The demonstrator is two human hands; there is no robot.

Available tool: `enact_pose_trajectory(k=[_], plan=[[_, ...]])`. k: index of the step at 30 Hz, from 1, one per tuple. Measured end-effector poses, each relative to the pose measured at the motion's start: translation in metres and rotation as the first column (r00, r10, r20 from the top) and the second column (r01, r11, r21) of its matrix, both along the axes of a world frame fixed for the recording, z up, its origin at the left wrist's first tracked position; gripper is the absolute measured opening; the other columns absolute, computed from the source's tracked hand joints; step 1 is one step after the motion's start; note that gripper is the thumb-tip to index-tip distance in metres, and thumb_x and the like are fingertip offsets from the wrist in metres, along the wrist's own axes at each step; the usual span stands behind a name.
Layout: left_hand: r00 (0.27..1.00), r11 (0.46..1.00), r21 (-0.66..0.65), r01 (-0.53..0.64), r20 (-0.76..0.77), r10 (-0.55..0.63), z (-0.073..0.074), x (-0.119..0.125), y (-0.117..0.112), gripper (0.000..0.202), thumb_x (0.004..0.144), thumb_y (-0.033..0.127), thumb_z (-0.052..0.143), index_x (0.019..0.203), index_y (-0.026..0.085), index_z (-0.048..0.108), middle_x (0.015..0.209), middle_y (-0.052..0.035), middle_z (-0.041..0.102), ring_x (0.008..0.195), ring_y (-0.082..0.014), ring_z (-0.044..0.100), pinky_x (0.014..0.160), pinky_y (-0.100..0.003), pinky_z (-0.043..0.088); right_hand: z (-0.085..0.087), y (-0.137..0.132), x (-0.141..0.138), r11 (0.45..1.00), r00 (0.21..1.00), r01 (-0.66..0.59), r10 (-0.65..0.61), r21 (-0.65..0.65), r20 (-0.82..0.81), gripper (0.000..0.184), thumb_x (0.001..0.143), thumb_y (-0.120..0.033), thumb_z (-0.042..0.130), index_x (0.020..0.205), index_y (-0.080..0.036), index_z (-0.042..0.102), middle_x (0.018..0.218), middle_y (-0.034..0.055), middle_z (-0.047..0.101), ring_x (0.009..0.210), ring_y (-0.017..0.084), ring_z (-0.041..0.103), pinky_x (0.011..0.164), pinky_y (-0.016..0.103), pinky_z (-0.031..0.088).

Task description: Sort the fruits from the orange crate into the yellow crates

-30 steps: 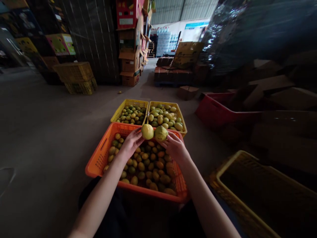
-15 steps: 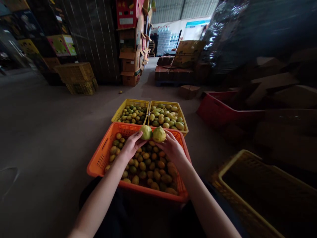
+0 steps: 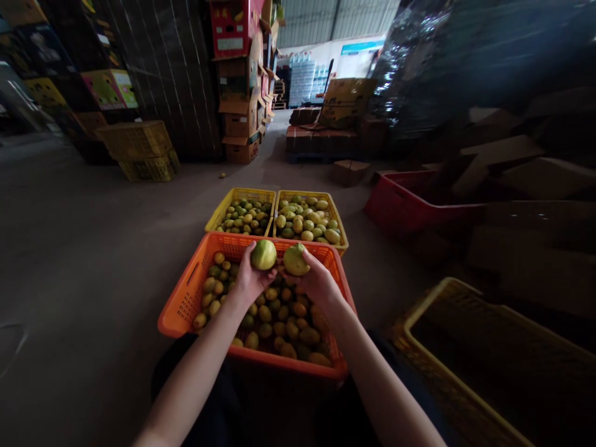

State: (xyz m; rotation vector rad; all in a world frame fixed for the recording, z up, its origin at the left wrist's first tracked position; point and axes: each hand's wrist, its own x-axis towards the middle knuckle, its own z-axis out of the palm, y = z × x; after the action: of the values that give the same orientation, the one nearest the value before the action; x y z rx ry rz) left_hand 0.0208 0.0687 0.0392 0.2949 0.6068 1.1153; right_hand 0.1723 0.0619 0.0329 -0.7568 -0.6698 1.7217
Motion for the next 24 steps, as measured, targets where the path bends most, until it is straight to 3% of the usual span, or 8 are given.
enact_pose_trajectory(k=[3,7,10,15,19,22,24], plan=[[0.998,0.999,-0.04,0.008,0.069,-0.005,-0.005,0.004,0.003,0.047,0.087,0.048,0.036,0.082,0.009,0.063,0.068,-0.0099,0.062,0.051,-0.0121,0.054,0.041,-0.02,0.044,0.001,0.0,0.0,0.998,0.998,-0.042,0.04,-0.037,-0.048,0.026,0.077,-0.043,0.061,0.083,-0.018,0.066,0.074,0.0029,0.07,0.063,0.015,0.063,0.049,0.023,0.048],[0.996,0.992,-0.123,-0.029,0.083,0.04,-0.008,0.009,0.005,0.032,0.088,0.034,0.041,0.092,0.011,0.063,0.075,-0.0092,0.065,0.062,-0.015,0.061,0.049,-0.022,0.049,-0.003,0.004,0.003,0.999,0.998,0.017,-0.02,-0.043,-0.06,0.02,0.079,-0.038,0.059,0.081,-0.02,0.065,0.073,0.0019,0.07,0.065,0.016,0.064,0.048,0.024,0.047],[0.994,0.988,-0.152,-0.036,0.101,0.051,-0.004,0.01,0.003,0.033,0.087,0.039,0.046,0.098,0.012,0.062,0.076,-0.0087,0.065,0.07,-0.0173,0.064,0.053,-0.023,0.053,-0.007,0.007,0.005,0.996,0.997,0.052,-0.056,-0.071,-0.056,0.021,0.079,-0.04,0.058,0.08,-0.02,0.064,0.07,0.0026,0.069,0.066,0.019,0.065,0.052,0.029,0.051],[0.994,0.984,-0.151,-0.094,0.044,0.101,0.001,0.004,0.002,0.034,0.081,0.043,0.056,0.093,0.012,0.063,0.07,-0.0059,0.064,0.049,-0.0097,0.055,0.04,-0.016,0.045,-0.005,0.005,0.004,0.977,0.989,0.131,-0.14,-0.165,-0.038,0.02,0.075,-0.039,0.064,0.075,-0.02,0.062,0.064,-0.0007,0.066,0.055,0.015,0.059,0.046,0.026,0.049],[0.978,0.982,-0.183,-0.038,0.197,0.075,-0.005,0.0,0.004,0.045,0.086,0.047,0.042,0.095,0.008,0.062,0.064,-0.007,0.06,0.048,-0.0101,0.051,0.039,-0.018,0.044,0.006,-0.002,0.003,0.978,0.994,0.082,-0.095,-0.193,-0.058,0.019,0.071,-0.038,0.067,0.071,-0.02,0.06,0.061,-0.0019,0.063,0.051,0.013,0.057,0.042,0.023,0.046],[0.943,0.976,-0.206,-0.071,0.305,0.133,-0.007,-0.002,0.004,0.038,0.089,0.033,0.035,0.101,0.008,0.061,0.065,-0.0067,0.059,0.052,-0.0099,0.052,0.043,-0.016,0.045,0.006,-0.002,0.003,0.945,0.991,0.042,-0.08,-0.324,-0.104,0.019,0.072,-0.038,0.063,0.068,-0.021,0.057,0.056,-0.0009,0.062,0.052,0.015,0.059,0.046,0.026,0.049],[0.942,0.975,-0.184,-0.122,0.287,0.172,-0.006,-0.003,0.005,0.033,0.089,0.023,0.035,0.106,0.012,0.061,0.072,-0.0071,0.062,0.054,-0.0098,0.054,0.043,-0.016,0.044,0.001,0.001,0.003,0.931,0.99,0.043,-0.088,-0.362,-0.11,0.016,0.073,-0.036,0.06,0.069,-0.022,0.056,0.055,-0.001,0.062,0.053,0.015,0.061,0.049,0.028,0.051]])
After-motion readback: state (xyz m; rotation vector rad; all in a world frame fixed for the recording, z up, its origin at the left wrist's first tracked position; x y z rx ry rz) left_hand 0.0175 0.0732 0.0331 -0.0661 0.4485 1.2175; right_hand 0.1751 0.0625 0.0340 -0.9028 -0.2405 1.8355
